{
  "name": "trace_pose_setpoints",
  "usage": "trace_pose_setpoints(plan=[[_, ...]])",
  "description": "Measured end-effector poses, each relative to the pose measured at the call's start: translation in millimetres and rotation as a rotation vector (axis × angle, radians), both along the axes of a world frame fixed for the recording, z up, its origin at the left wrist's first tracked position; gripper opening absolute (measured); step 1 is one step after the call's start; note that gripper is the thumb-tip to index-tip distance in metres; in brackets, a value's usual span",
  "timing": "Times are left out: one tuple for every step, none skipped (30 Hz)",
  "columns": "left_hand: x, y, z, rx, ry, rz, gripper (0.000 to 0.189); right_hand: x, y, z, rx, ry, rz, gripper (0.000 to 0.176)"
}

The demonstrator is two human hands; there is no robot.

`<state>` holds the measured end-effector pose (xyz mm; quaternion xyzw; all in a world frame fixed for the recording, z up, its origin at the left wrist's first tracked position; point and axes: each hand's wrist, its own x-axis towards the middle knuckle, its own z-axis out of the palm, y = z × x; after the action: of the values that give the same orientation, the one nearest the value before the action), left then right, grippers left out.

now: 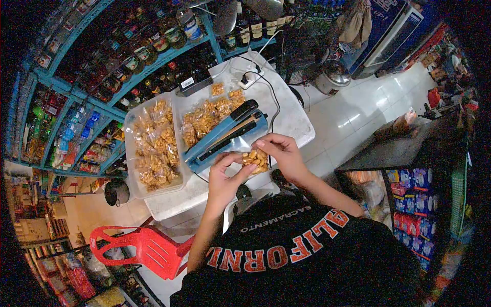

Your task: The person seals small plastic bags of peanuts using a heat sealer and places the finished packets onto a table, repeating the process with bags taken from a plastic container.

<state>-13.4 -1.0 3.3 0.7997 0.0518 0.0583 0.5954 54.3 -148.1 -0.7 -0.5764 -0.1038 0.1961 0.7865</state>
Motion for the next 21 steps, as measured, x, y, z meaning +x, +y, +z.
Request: trace_pose_setpoints(plan=[[0.1,-0.5,0.2,0.001,0.001,0.001,0.020,0.6,-1.4,-1.6,-0.020,0.021,0.022,0.015],[0.2,-1.3,0.3,-0.007,0.005,0.013,0.020,0.9,-1.9,-2.4,-0.039,0.041,0.043,0.015],[0.5,-1.2,0.0,-0.016,0.010,0.025,0.021,0.9,-1.2,-2.6,-0.039,0.042,0.044,0.015],[0.7,-0.9,0.3,-0.015,0.011,0.024,0.021,0.4,-1.1,-1.9,-0.021,0.062,0.042,0.015],[1.0,-0.5,0.9,-0.014,0.000,0.018,0.022,-0.1,-1.2,-1.5,-0.004,0.081,0.039,0.015],[1.8,-0.1,1.2,-0.012,-0.012,0.013,0.023,-0.6,-1.1,-2.1,-0.003,0.080,0.037,0.015],[2.3,-0.2,0.5,-0.011,-0.013,0.011,0.023,-1.4,-0.8,-2.9,0.019,0.085,0.035,0.015],[2.5,-0.7,-1.0,-0.030,-0.025,0.033,0.024,-1.8,-0.7,-3.3,0.042,0.090,0.034,0.015],[2.7,-1.3,-1.8,-0.049,-0.036,0.054,0.026,-1.8,-0.8,-2.7,0.043,0.089,0.032,0.015],[2.8,-2.4,-0.7,-0.047,-0.037,0.051,0.026,-1.8,-0.9,-1.6,0.010,0.076,0.028,0.015],[2.9,-3.8,0.8,-0.051,-0.042,0.065,0.027,-1.8,-1.1,-1.2,-0.023,0.063,0.024,0.015],[2.9,-4.9,2.1,-0.055,-0.047,0.079,0.027,-1.3,-1.3,-1.2,-0.023,0.064,0.021,0.015],[3.3,-5.3,3.1,-0.054,-0.046,0.077,0.027,-0.5,-1.3,-1.4,-0.028,0.042,0.023,0.015],[3.8,-5.7,4.2,-0.103,-0.054,0.085,0.027,-0.4,-1.4,-1.7,-0.033,0.021,0.026,0.014],[4.1,-5.7,4.8,-0.152,-0.062,0.093,0.026,-0.8,-1.4,-2.5,-0.032,0.022,0.025,0.014],[4.5,-5.3,5.2,-0.151,-0.061,0.092,0.026,-1.2,-1.2,-3.8,-0.019,0.019,0.021,0.014],[4.8,-4.7,5.8,-0.143,-0.067,0.107,0.022,-1.5,-1.1,-5.2,-0.005,0.016,0.017,0.014],[5.1,-3.7,6.0,-0.135,-0.074,0.123,0.018,-1.9,-1.3,-7.7,-0.004,0.017,0.018,0.014],[5.4,-2.2,5.6,-0.134,-0.073,0.123,0.018,-2.3,-1.9,-10.7,-0.037,0.022,0.045,0.014],[5.8,-0.6,5.1,-0.098,-0.094,0.130,0.014,-2.8,-2.0,-12.2,-0.069,0.027,0.071,0.014],[6.3,0.5,4.8,-0.062,-0.114,0.137,0.010,-3.2,-1.5,-11.8,-0.067,0.027,0.071,0.014]])
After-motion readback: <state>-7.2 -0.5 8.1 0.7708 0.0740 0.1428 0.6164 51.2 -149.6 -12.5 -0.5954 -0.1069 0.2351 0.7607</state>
